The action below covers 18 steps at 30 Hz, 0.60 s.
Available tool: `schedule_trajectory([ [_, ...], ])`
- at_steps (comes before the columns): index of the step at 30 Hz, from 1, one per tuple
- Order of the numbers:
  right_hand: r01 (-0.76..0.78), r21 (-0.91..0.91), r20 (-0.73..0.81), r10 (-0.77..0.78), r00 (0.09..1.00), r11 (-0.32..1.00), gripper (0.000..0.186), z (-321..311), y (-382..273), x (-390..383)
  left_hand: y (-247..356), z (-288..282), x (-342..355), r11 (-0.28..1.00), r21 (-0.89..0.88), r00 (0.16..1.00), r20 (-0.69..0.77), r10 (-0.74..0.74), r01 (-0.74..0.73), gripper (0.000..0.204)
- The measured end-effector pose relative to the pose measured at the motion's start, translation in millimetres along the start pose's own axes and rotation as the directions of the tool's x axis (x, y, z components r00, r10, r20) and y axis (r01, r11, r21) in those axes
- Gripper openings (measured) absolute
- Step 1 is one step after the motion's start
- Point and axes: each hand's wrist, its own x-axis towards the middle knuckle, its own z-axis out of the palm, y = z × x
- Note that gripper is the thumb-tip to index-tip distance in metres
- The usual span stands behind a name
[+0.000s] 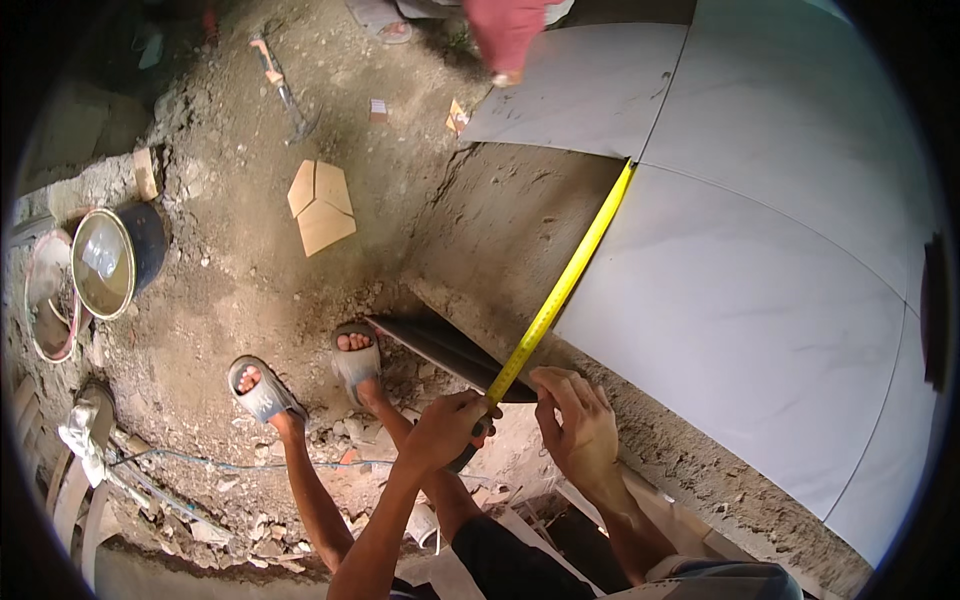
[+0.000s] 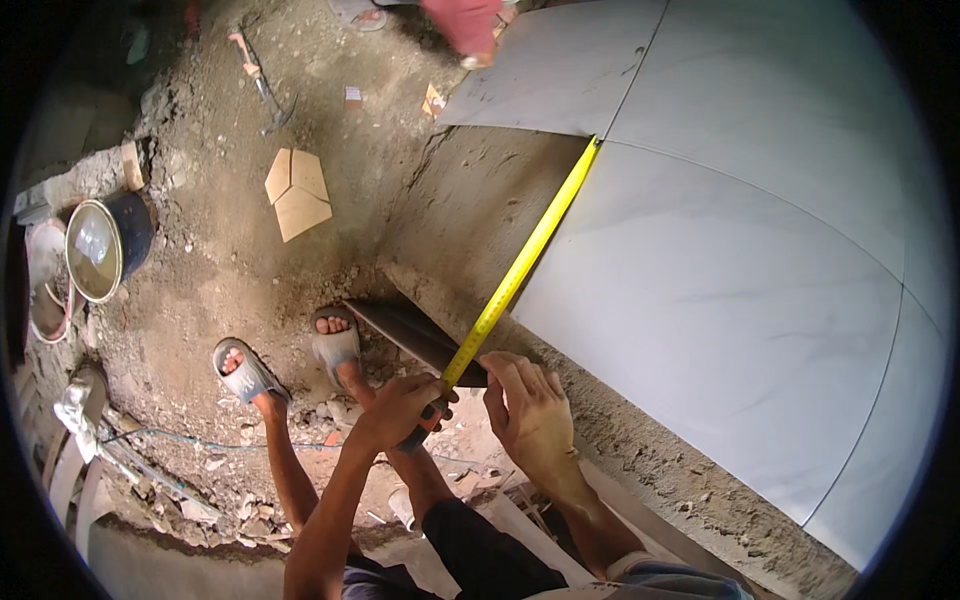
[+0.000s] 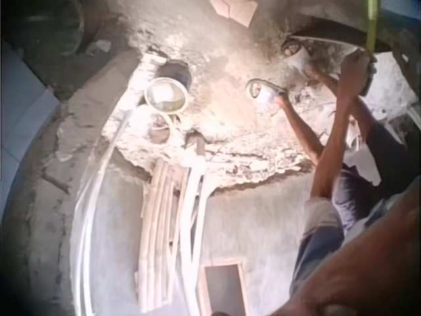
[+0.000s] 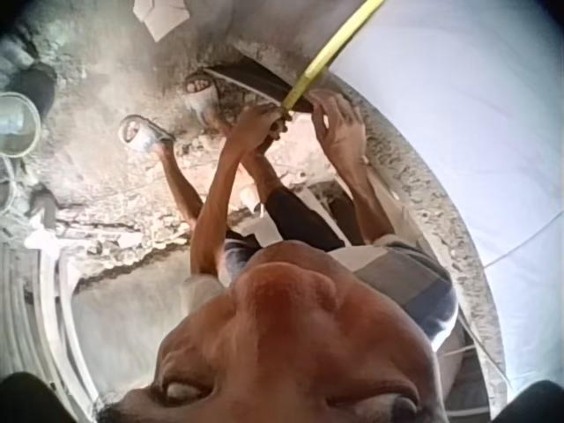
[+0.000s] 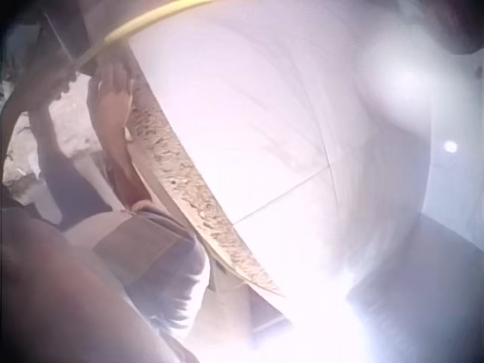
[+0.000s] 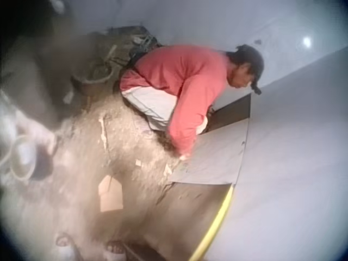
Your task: The person measures a wall section using a tape measure, wipes a tile with a cloth, marks a line on the tile using a straightedge and pen, and then cuts the tile along the marked line using an angle grinder.
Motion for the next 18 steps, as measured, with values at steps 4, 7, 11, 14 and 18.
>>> schedule_trajectory([
  [4,0.027,0.003,-0.062,-0.026,0.998,1.000,0.023,5.7,0.0,9.3,10.8,-12.1,7.8,1.000,0.022,1.000,0.018,0.001,-0.002,0.037],
  [7,0.021,0.013,-0.059,-0.020,0.998,1.000,0.022,3.2,0.3,10.5,18.3,-13.6,4.8,0.999,0.049,1.000,0.025,0.004,-0.005,0.037],
  [11,0.009,0.009,-0.034,-0.009,0.999,1.000,0.022,-0.9,-1.1,5.1,7.6,-11.1,2.7,0.999,0.032,0.997,0.060,0.041,-0.043,0.037],
  [14,0.006,0.020,-0.021,-0.005,1.000,1.000,0.024,-2.3,0.8,0.6,17.5,-4.8,-5.2,0.998,-0.010,0.995,0.071,-0.068,0.069,0.036],
  [18,0.002,0.036,-0.007,-0.002,1.000,0.999,0.026,-3.4,-0.7,1.0,12.4,-7.9,-2.9,0.998,-0.038,0.992,0.113,-0.049,0.053,0.037],
])
